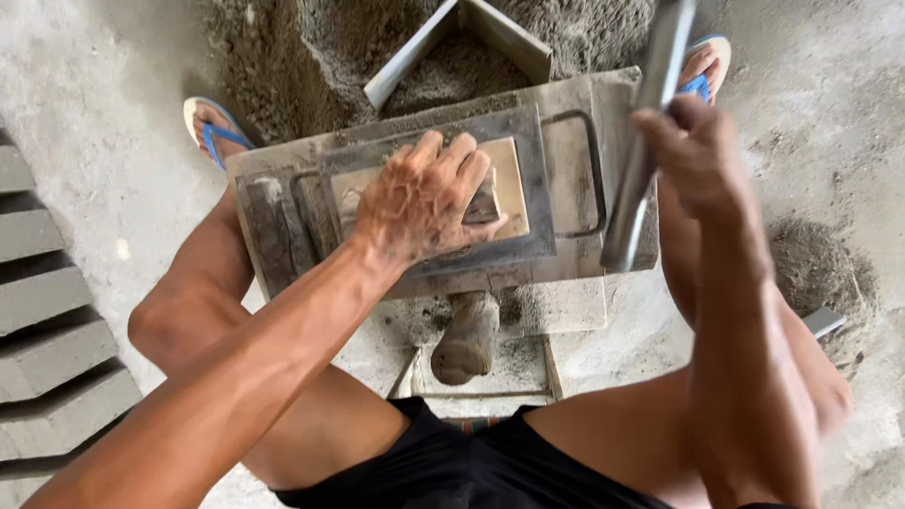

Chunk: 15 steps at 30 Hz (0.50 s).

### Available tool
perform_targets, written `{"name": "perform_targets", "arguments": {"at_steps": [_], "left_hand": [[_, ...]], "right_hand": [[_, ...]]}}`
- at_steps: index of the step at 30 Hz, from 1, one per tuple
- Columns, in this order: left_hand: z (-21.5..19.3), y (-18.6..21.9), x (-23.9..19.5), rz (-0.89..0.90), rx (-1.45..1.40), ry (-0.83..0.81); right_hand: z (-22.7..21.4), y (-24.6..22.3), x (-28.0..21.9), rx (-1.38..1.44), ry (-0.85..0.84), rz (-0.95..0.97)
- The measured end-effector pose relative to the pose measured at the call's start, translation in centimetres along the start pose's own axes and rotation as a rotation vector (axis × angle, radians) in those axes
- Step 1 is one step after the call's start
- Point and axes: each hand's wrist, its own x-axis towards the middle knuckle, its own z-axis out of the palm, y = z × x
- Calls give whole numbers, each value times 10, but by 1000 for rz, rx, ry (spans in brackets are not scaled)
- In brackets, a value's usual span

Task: The person scoops wet concrete into a metal mold, levels the surface with a trowel, and removes excess material. They then flip the mold to release the formed brick and stack it with others. The process is repeated multiple times.

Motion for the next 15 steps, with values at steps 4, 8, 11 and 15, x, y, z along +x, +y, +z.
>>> {"name": "perform_targets", "arguments": {"at_steps": [4,8,11,15], "left_hand": [[12,11,-4,-39,92,141],[21,6,-5,-21,171,157],[-20,-7,-22,-144,-140,79],[-3,-64,-96,-297,-512,-108]], "right_hand": [[-17,-67,-46,447,-7,-177],[2,-179,-118,391,170,-243],[44,-184,-147,233,94,-484],[110,-144,-143,233,16,-271]]}}
